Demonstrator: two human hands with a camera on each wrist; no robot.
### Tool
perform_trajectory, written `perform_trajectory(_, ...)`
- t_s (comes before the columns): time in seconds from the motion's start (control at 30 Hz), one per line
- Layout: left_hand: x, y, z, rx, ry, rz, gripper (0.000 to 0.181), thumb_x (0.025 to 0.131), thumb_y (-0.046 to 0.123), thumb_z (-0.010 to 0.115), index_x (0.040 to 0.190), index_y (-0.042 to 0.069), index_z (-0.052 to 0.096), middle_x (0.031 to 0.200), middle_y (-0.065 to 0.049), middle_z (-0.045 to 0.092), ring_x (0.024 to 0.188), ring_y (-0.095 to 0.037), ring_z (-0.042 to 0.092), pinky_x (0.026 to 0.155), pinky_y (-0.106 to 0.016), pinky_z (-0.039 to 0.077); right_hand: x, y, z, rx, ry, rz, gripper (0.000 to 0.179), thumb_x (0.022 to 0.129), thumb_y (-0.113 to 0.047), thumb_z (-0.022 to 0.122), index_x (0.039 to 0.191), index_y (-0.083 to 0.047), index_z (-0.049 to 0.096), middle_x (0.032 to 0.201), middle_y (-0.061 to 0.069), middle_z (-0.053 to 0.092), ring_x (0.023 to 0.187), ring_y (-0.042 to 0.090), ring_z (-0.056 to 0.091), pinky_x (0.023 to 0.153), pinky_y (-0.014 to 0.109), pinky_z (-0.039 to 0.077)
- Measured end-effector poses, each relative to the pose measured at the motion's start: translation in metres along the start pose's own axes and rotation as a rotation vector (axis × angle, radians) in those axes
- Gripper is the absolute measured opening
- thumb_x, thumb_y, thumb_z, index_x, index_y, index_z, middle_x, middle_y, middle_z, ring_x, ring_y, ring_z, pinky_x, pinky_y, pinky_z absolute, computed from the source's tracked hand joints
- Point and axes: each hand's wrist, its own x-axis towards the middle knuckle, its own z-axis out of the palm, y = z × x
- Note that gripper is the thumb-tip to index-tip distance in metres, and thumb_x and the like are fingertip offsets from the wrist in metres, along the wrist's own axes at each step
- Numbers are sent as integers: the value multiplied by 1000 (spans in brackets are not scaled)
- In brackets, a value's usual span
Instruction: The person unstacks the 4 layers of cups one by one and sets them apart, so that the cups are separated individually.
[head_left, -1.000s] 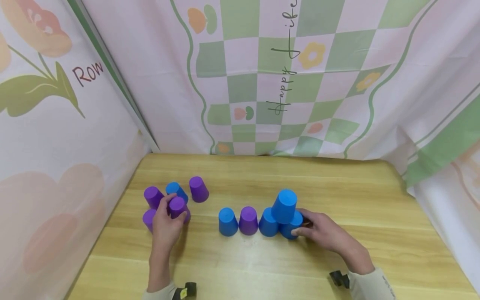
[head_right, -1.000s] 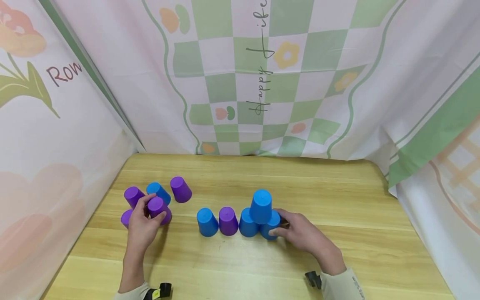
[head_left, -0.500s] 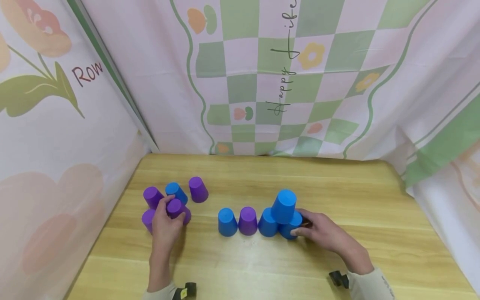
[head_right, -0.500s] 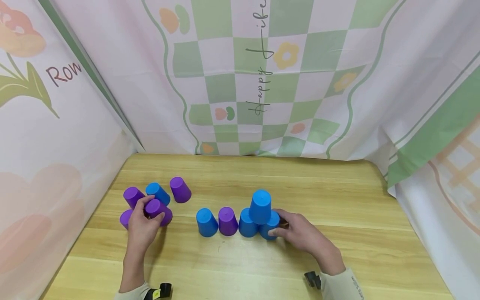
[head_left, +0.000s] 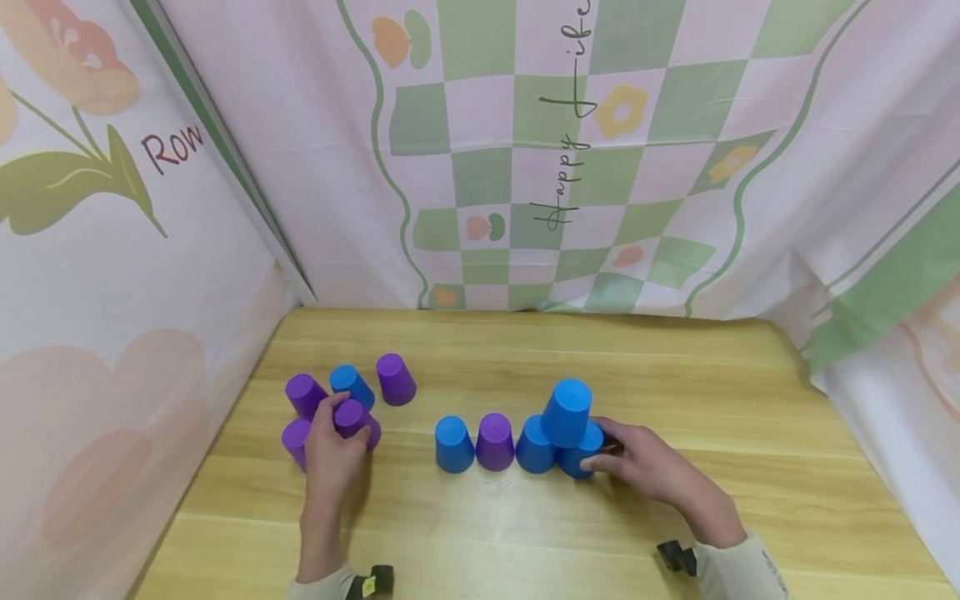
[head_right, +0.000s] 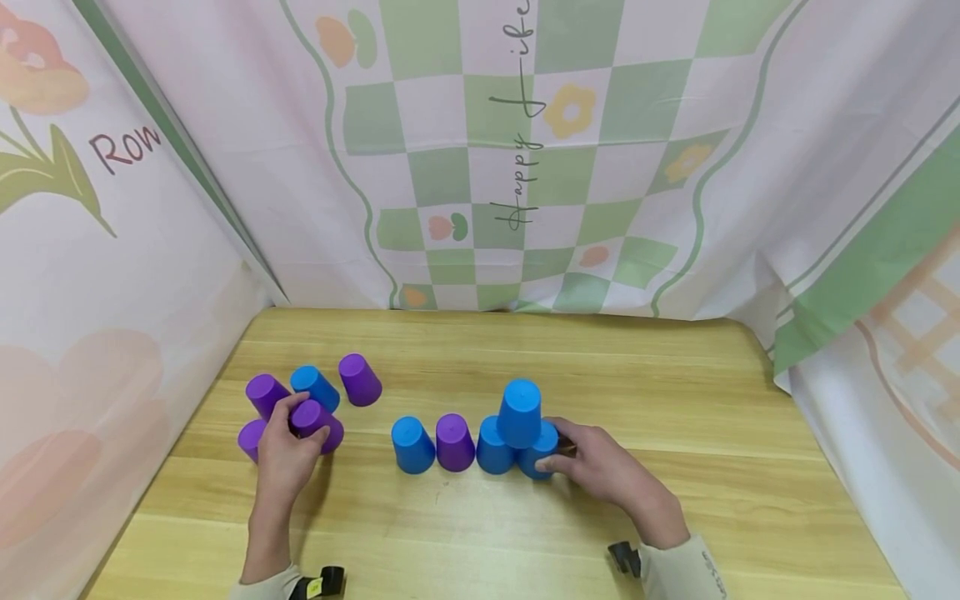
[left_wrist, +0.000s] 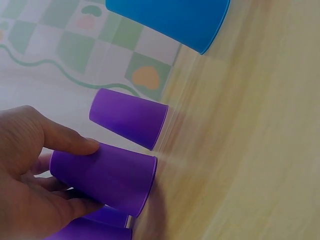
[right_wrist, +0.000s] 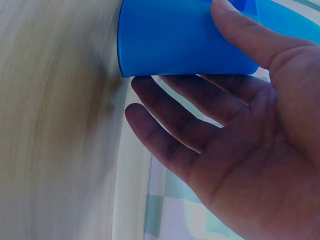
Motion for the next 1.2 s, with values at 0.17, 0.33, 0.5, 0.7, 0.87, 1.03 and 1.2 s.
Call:
perform_trajectory(0.17,0,0,-1,7,-13,-21,66,95,-5,66,155,7,42,162,-26,40,152,-47,36,125,-64,31,0,1,0,-3,-4,-9,43,99,-39,73,131,-11,64,114,2,72,100,17,66,84,32,60)
perform_trajectory(0.33,-1,1,-1,13,-20,-35,66,96,-4,66,156,7,41,164,-25,39,153,-48,35,125,-65,31,0,0,1,-4,-9,-11,42,99,-38,74,130,-11,65,112,1,72,100,18,65,83,29,59)
perform_trajectory(0.5,-3,2,0,22,3,-5,67,94,-5,68,155,6,42,162,-26,40,152,-48,36,125,-65,31,1,0,1,-10,-4,-8,42,99,-39,73,130,-12,65,113,1,72,100,17,66,84,31,60)
perform_trajectory(0.7,-6,7,-3,5,15,21,69,94,-6,68,157,4,41,163,-24,40,153,-46,35,126,-62,31,1,0,0,-1,-3,-7,44,99,-38,73,133,-11,64,115,2,73,101,18,66,85,34,61)
perform_trajectory(0.87,-10,15,-7,-32,19,37,65,97,-5,66,156,3,40,163,-23,42,154,-43,35,125,-58,34,1,1,0,-4,-4,-6,45,99,-39,73,134,-11,64,116,3,73,101,19,66,86,34,61)
perform_trajectory(1.03,-16,26,-11,-78,64,87,60,97,-5,66,153,0,44,158,-26,46,150,-46,41,120,-57,42,1,2,0,-8,-3,-3,46,100,-39,73,134,-10,64,116,3,73,102,20,66,86,34,61)
perform_trajectory(1.2,-23,35,-12,-113,134,169,53,97,-5,68,147,0,51,152,-27,53,143,-48,49,116,-57,46,1,3,1,-3,-5,-7,45,100,-38,73,134,-10,64,116,3,73,102,20,66,85,33,61)
